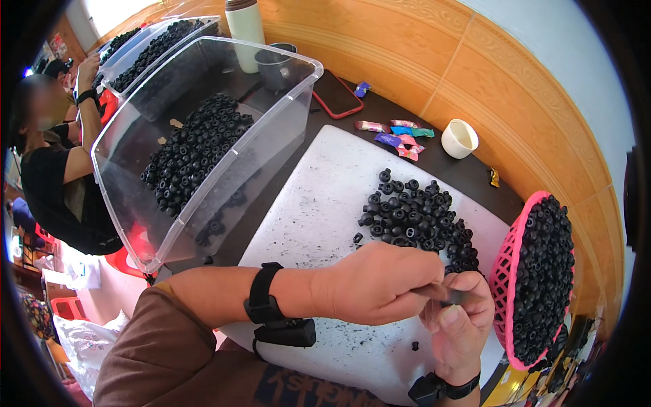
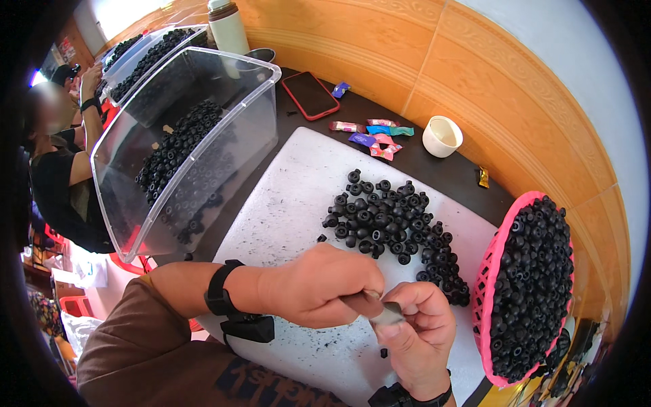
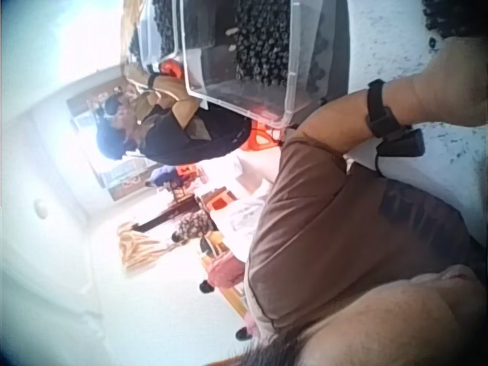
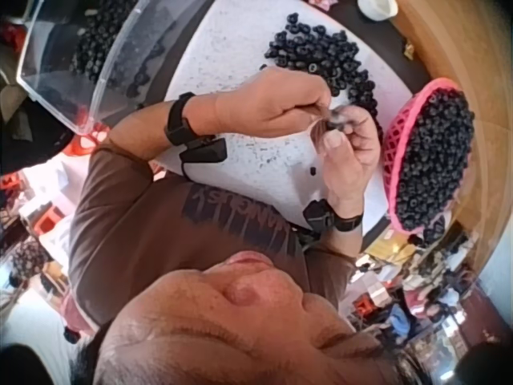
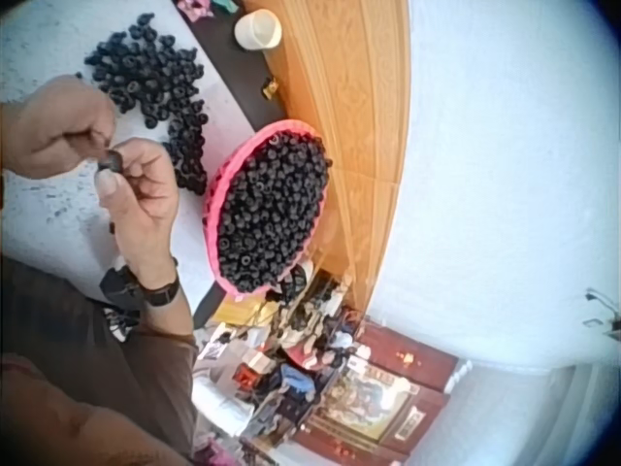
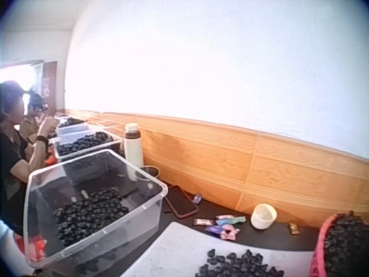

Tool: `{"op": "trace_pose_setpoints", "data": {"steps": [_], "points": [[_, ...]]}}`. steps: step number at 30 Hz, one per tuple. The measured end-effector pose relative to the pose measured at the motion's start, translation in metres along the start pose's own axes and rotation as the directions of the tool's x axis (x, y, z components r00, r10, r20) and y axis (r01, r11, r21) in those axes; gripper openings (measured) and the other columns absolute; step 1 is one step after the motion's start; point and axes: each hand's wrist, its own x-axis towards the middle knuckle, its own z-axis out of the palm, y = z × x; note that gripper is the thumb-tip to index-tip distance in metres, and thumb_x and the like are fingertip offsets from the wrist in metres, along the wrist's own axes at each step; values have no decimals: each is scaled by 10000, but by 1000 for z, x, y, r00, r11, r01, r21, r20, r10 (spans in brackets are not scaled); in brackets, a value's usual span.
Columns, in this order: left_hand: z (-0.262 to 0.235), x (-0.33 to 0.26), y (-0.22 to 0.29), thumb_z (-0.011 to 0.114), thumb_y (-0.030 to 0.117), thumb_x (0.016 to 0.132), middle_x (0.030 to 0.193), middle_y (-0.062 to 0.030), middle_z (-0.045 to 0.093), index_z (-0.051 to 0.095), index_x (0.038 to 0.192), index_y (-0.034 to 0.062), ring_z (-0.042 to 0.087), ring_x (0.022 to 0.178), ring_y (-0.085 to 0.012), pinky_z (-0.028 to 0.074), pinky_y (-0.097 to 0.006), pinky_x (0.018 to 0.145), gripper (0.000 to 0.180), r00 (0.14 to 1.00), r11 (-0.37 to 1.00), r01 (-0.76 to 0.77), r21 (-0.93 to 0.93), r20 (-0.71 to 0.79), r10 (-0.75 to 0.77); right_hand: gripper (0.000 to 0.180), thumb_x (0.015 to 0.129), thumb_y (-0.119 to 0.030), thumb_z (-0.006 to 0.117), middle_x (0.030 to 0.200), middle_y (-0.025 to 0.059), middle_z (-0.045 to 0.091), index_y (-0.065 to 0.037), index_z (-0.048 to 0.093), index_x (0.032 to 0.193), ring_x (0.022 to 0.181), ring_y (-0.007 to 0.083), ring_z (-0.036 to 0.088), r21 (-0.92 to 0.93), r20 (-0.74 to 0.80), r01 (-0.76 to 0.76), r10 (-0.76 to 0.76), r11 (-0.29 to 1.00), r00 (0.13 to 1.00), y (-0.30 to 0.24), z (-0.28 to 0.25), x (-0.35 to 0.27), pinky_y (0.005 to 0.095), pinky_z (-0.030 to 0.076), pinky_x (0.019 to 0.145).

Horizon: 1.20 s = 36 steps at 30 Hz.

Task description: Trimming flash or excess material from small black rubber components using a hand-held knife.

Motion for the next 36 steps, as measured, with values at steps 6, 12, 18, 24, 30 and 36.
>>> {"op": "trace_pose_setpoints", "data": {"steps": [6, 12, 18, 24, 30, 36], "points": [[-2, 2, 5, 670, 115, 684, 645, -54, 495, 522, 859, 42, 517, 500, -225, 403, -313, 411, 240, 973, 824, -231, 518, 132, 190, 224, 764, -66, 643, 812, 74, 545, 1, 471, 891, 713, 120, 506, 33, -1, 1, -1, 999, 1000, 0, -3, -1, 226, 412, 660], [-2, 2, 7, 689, 148, 658, 645, -51, 485, 522, 864, 31, 517, 502, -217, 408, -307, 415, 289, 971, 817, -237, 526, 112, 209, 214, 764, -51, 632, 816, 85, 543, 6, 471, 892, 746, 130, 508, 23, 7, 5, -5, 1000, 1000, -1, -3, -2, 227, 407, 695], [0, 3, 9, 684, 168, 666, 633, -45, 471, 521, 857, 36, 509, 491, -210, 406, -304, 412, 284, 974, 803, -222, 553, 93, 205, 270, 724, -112, 693, 754, 50, 521, -43, 459, 838, 534, 99, 470, -77, -50, 54, -58, 996, 997, 4, -1, 0, 198, 372, 436], [0, 3, 10, 678, 170, 673, 612, -38, 444, 517, 842, 43, 509, 483, -202, 402, -302, 406, 266, 977, 787, -209, 580, 102, 185, 223, 761, -45, 635, 831, 80, 538, 3, 469, 902, 745, 126, 511, -39, 28, 34, -33, 999, 999, -1, -3, -4, 222, 407, 694], [-1, 0, 0, 639, 136, 703, 635, -51, 472, 494, 830, 48, 530, 525, -232, 422, -322, 437, 212, 992, 754, -110, 648, 113, 48, 194, 773, -37, 621, 804, 88, 543, 1, 474, 894, 715, 123, 512, -99, 8, 16, -16, 995, 1000, 0, 8, -8, 229, 415, 667], [-7, 6, -6, 499, 1, 732, 727, -111, 541, 467, 894, 23, 551, 645, -312, 457, -358, 571, 167, 986, 895, 167, 413, -75, -150, 212, 784, -98, 641, 741, 94, 547, -7, 469, 869, 581, 130, 481, -36, 145, 14, -9, 999, 989, 3, 2, -8, 240, 395, 534]]}}
